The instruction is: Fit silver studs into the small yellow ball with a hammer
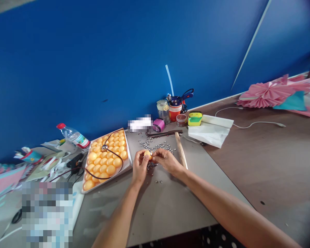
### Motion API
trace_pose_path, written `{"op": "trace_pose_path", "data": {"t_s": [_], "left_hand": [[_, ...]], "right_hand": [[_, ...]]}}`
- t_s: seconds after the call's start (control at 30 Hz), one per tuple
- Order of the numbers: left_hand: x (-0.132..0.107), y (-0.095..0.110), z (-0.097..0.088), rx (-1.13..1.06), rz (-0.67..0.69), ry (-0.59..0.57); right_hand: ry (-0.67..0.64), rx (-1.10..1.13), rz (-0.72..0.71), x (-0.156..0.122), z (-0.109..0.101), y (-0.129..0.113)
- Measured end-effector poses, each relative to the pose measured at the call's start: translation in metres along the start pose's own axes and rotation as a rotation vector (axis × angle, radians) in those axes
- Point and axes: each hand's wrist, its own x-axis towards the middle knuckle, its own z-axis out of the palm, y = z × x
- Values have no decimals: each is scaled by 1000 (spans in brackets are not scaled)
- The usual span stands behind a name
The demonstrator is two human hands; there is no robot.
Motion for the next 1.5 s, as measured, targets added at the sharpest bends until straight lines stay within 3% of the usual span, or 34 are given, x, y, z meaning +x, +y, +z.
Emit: {"op": "trace_pose_path", "data": {"t_s": [0.9, 1.1, 1.3, 1.4, 1.5], "left_hand": [[-1, 4, -3, 190, 83, -6], [-2, 4, -2, 166, 57, -34], [0, 1, -1, 39, -12, -35], [1, 0, -2, 12, -29, -19], [3, 1, -3, -29, -14, 42]], "right_hand": [[27, -53, 40, -2, -1, -1], [43, -154, 18, 1, -3, 2], [31, -100, -6, 2, -2, 1], [30, -197, -72, 2, -6, -3], [90, -513, -175, 0, -12, -8]]}}
